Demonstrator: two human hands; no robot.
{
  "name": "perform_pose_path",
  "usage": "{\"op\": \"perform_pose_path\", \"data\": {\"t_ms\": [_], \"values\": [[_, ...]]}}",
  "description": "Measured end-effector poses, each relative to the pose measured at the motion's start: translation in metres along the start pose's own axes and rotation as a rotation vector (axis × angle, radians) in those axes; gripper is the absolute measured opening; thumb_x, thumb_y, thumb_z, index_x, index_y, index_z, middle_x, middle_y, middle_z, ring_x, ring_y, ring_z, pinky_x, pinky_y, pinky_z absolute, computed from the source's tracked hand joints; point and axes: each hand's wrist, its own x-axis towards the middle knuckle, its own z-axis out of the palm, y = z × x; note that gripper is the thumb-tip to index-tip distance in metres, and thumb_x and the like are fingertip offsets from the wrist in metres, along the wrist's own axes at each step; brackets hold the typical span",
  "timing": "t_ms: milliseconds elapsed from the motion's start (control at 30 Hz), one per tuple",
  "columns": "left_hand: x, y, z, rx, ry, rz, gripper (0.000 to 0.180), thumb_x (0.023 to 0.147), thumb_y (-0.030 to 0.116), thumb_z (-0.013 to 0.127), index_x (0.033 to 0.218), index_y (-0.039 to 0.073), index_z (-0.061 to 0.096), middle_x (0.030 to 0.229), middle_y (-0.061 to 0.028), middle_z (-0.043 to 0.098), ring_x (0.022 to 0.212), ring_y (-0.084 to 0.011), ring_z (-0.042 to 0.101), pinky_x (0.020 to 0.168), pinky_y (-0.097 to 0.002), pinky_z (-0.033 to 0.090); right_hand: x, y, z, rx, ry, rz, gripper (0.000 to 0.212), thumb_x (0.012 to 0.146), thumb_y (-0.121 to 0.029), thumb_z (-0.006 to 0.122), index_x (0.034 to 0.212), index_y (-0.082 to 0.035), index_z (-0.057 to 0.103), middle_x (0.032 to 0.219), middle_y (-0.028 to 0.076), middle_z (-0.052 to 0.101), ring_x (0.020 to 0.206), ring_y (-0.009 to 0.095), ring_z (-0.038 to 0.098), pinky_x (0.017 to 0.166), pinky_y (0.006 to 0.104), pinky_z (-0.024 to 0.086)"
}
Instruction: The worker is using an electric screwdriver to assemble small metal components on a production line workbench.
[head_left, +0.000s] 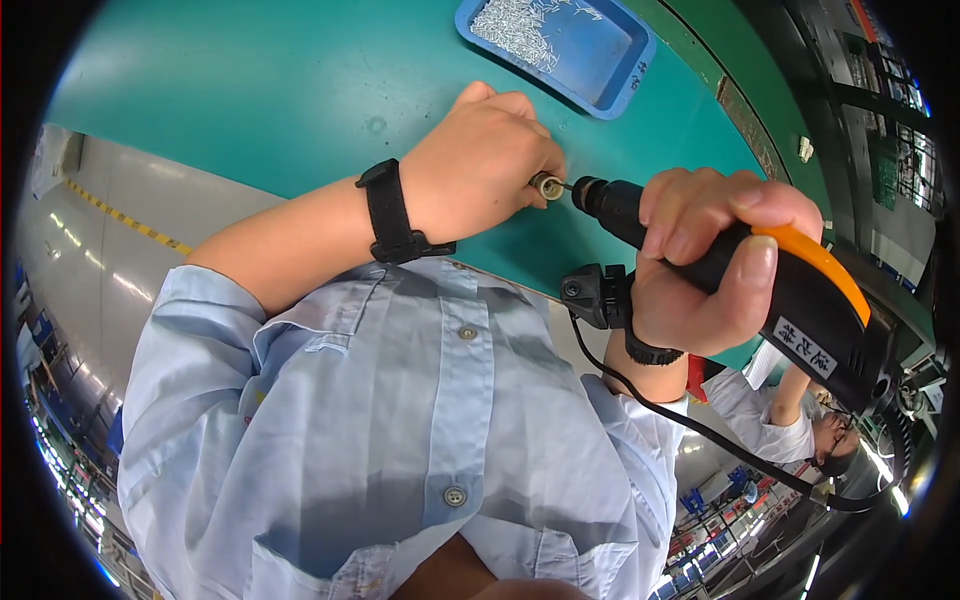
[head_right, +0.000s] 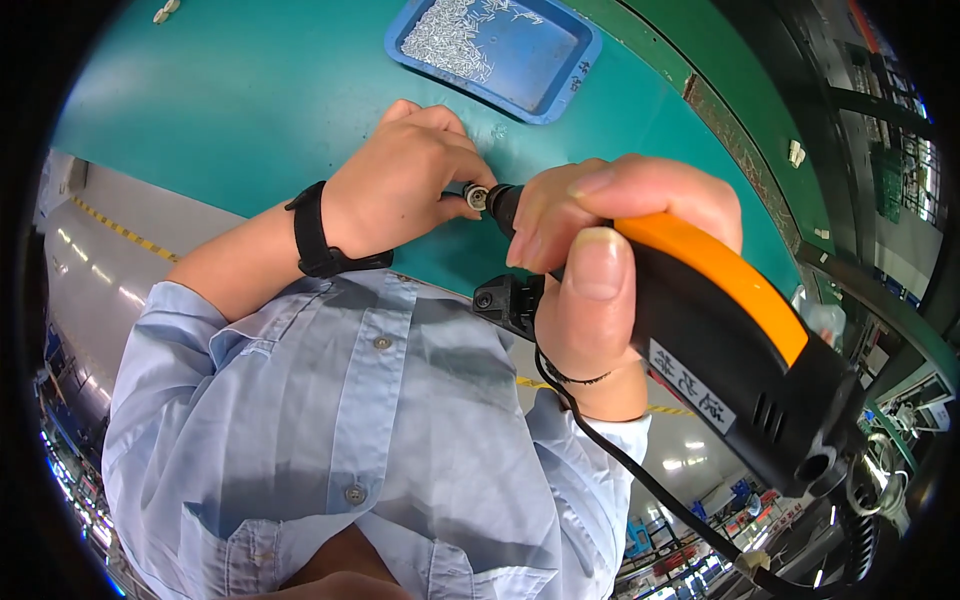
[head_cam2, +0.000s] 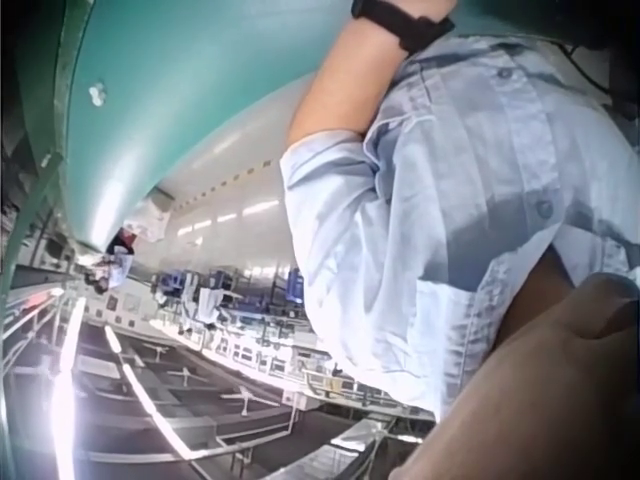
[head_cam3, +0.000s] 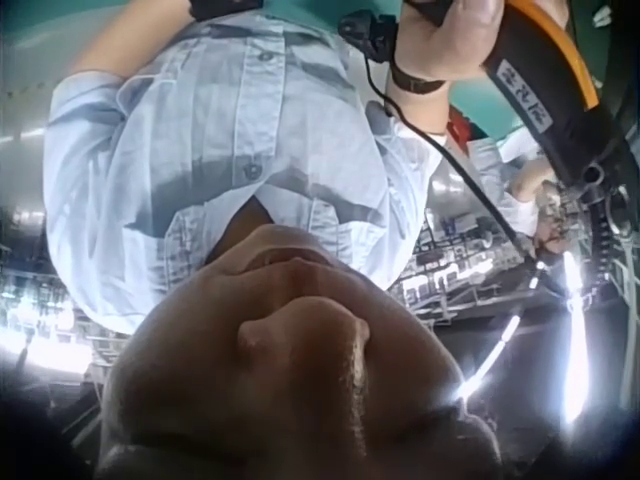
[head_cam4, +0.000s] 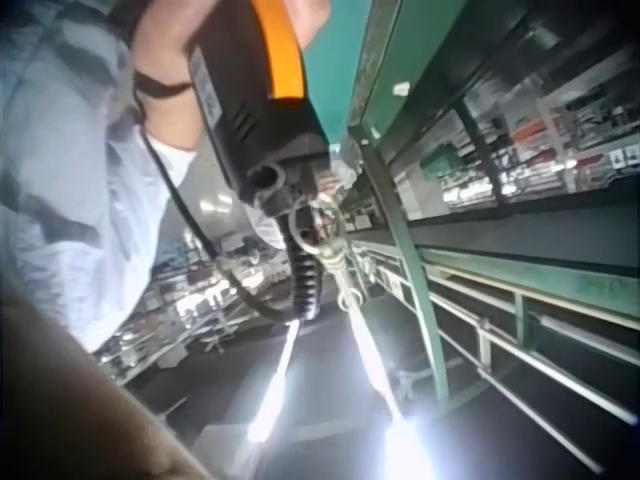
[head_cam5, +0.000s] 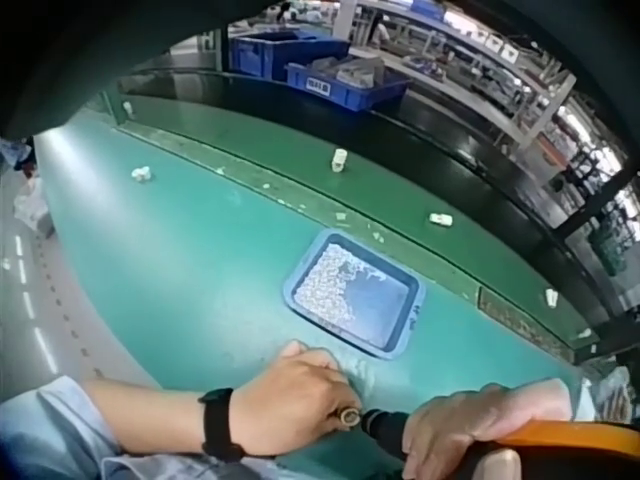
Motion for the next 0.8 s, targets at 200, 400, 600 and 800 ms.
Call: {"op": "perform_pose_path", "data": {"t_ms": [200, 400, 600, 800], "values": [[-0.0019, 0.0016, 0.0014, 0.002, -0.036, -0.009, 0.018, 0.064, 0.014, 0.073, 0.081, 0.014, 0.068, 0.075, 0.0046, 0.061, 0.085, -0.0154, 0.051, 0.078, -0.0322, 0.031, -0.0011, -0.0037, 0.0009, -0.025, -0.043, -0.022, 0.037, 0.084, -0.035, 0.062, 0.093, -0.004, 0.045, 0.054, 0.003, 0.048, 0.045, 0.014, 0.048, 0.045, 0.0292, 0.042], [-0.0019, 0.0043, 0.0007, 0.008, -0.064, -0.001, 0.018, 0.063, 0.014, 0.072, 0.080, 0.013, 0.068, 0.077, 0.0056, 0.062, 0.085, -0.0160, 0.051, 0.080, -0.0320, 0.031, -0.0007, -0.0039, 0.0001, -0.031, -0.098, -0.036, 0.035, 0.084, -0.034, 0.062, 0.093, -0.005, 0.045, 0.055, 0.004, 0.049, 0.046, 0.014, 0.048, 0.046, 0.0290, 0.042], [-0.0015, 0.0045, 0.0045, -0.004, -0.016, 0.028, 0.008, 0.066, 0.013, 0.067, 0.074, 0.012, 0.067, 0.069, 0.0026, 0.060, 0.079, -0.0169, 0.050, 0.077, -0.0321, 0.033, 0.0004, -0.0004, -0.0001, -0.024, -0.103, -0.002, 0.032, 0.085, -0.030, 0.062, 0.089, -0.005, 0.043, 0.056, 0.004, 0.048, 0.047, 0.014, 0.048, 0.048, 0.0289, 0.042], [-0.0036, 0.0042, 0.0084, -0.003, 0.018, 0.050, 0.005, 0.065, 0.010, 0.064, 0.070, 0.011, 0.065, 0.068, 0.0016, 0.059, 0.077, -0.0172, 0.050, 0.075, -0.0319, 0.033, -0.0004, 0.0042, 0.0016, 0.018, -0.095, 0.016, 0.030, 0.083, -0.025, 0.064, 0.089, -0.004, 0.043, 0.057, 0.003, 0.047, 0.047, 0.014, 0.047, 0.048, 0.0286, 0.042]]}}
